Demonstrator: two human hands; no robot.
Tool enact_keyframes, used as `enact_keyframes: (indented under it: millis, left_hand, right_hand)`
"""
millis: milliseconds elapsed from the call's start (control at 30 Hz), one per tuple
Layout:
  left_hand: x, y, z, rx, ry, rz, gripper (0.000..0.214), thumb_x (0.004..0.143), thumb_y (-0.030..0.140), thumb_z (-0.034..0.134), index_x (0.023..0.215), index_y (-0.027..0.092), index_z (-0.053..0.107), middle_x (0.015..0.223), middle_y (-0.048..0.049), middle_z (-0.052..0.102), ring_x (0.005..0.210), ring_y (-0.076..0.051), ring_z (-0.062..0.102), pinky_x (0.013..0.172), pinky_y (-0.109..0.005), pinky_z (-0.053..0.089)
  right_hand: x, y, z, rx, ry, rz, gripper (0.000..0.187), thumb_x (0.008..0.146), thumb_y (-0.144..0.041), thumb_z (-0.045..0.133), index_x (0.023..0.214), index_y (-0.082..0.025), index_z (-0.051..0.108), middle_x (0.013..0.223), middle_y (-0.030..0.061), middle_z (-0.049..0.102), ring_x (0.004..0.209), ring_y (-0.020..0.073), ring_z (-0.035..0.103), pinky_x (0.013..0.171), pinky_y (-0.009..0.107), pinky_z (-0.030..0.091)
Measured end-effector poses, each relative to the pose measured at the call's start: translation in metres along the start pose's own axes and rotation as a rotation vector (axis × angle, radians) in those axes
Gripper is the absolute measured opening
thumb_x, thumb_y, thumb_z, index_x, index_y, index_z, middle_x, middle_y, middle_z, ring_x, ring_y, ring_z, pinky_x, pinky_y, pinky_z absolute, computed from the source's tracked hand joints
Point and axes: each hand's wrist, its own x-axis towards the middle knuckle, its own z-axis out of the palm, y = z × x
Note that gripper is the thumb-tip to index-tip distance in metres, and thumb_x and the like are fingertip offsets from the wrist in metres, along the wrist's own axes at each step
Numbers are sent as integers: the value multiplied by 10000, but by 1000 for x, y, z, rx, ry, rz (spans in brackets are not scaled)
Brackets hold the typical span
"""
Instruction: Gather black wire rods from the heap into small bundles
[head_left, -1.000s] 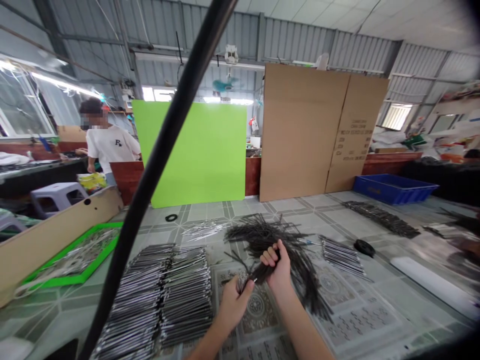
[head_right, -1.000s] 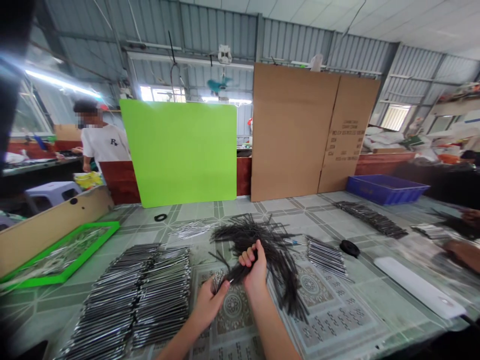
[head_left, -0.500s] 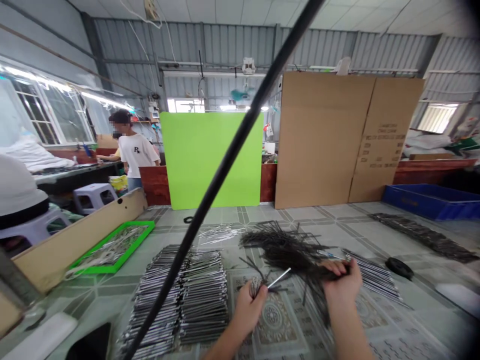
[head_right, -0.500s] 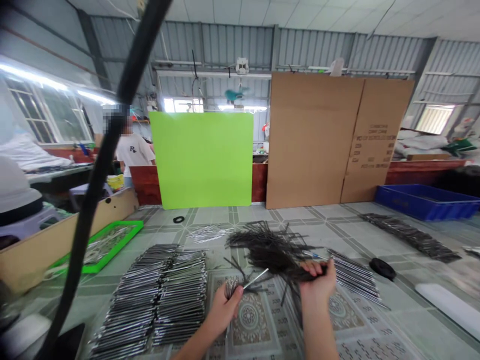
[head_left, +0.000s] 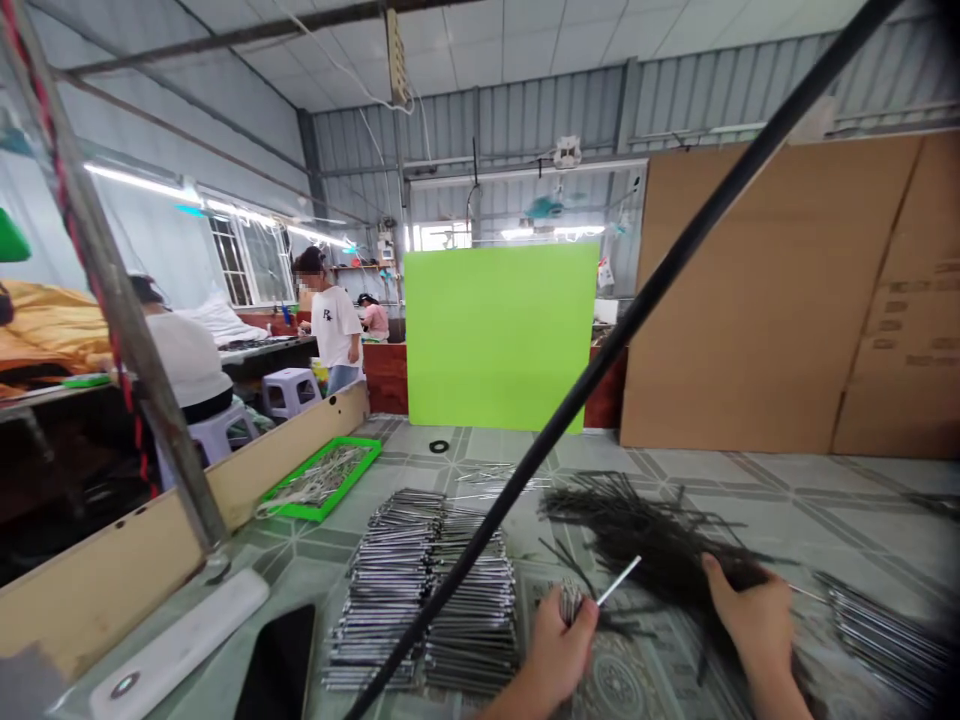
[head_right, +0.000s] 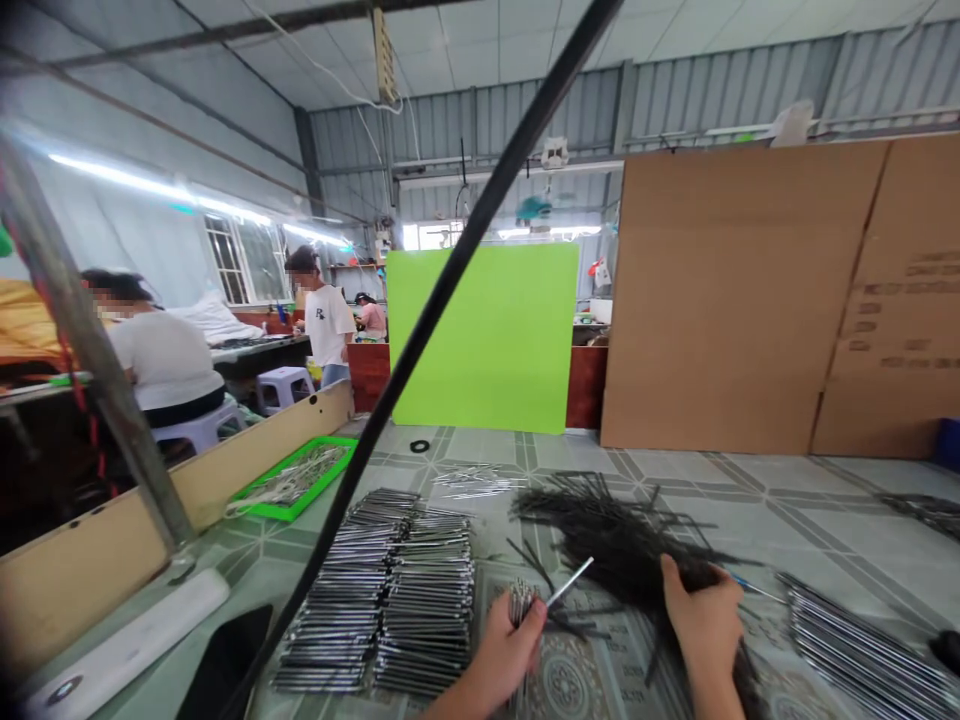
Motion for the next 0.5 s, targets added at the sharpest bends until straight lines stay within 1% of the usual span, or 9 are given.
enact_keyframes:
  millis: [67, 133, 200, 267, 367, 433, 500]
  left_hand:
    - [1, -1, 0, -10, -2, 6, 562, 619, 744, 477, 688, 189, 415, 471, 79, 347, 410, -60, 323, 407, -205, 256]
    - [1, 0, 1, -27, -12, -3, 580, 600, 764, 467, 687, 194, 403, 464, 84, 340, 390, -59, 312, 388, -207, 250]
    - [1, 2, 2, -41, -19, -19, 609, 567, 793, 455, 687, 200, 391, 454, 91, 329, 365, -60, 297, 364, -210, 240]
    - [0, 3, 2, -47, -24, -29, 623, 548, 806, 449, 691, 203, 389, 447, 94, 324, 352, -62, 291, 350, -212, 235]
    - [0, 2, 1, -54, -31, -16, 576, 593, 763, 477, 688, 200, 400, 447, 91, 330, 369, -61, 295, 369, -209, 238]
    - [0, -1, 0, -60, -34, -2, 528, 634, 714, 500, 684, 197, 409, 450, 88, 337, 389, -60, 301, 391, -207, 239]
    - [0, -3, 0, -65, -35, -4, 501, 654, 686, 513, 686, 196, 417, 453, 86, 340, 398, -62, 303, 400, -207, 237]
  right_hand:
    - [-2, -2, 3, -72, 7, -80, 688, 679, -468, 531, 1130, 48, 470, 976, 264, 554, 864, 377, 563, 702, 439, 456]
    - [-6, -5, 3, -157, -3, -129, 686, 706, -410, 502, 1187, 71, 421, 1031, 292, 528, 950, 402, 530, 775, 459, 431]
    - [-11, -7, 2, -256, -36, -102, 650, 752, -415, 444, 1221, 34, 409, 1054, 291, 518, 994, 421, 501, 795, 482, 411]
    - [-15, -6, -1, -337, -79, -46, 633, 794, -464, 367, 1231, -10, 419, 1095, 279, 503, 1025, 429, 476, 810, 494, 396]
    - [-16, -3, -5, -401, -133, 14, 677, 815, -542, 269, 1212, -20, 437, 1167, 268, 470, 1088, 430, 425, 888, 522, 331]
    - [-14, -1, -6, -416, -215, 51, 708, 822, -574, 213, 1203, -24, 444, 1181, 271, 471, 1110, 429, 411, 919, 557, 276]
    - [-11, 0, -6, -410, -291, 66, 729, 833, -579, 182, 1255, -21, 387, 1173, 273, 486, 1114, 424, 419, 927, 574, 250]
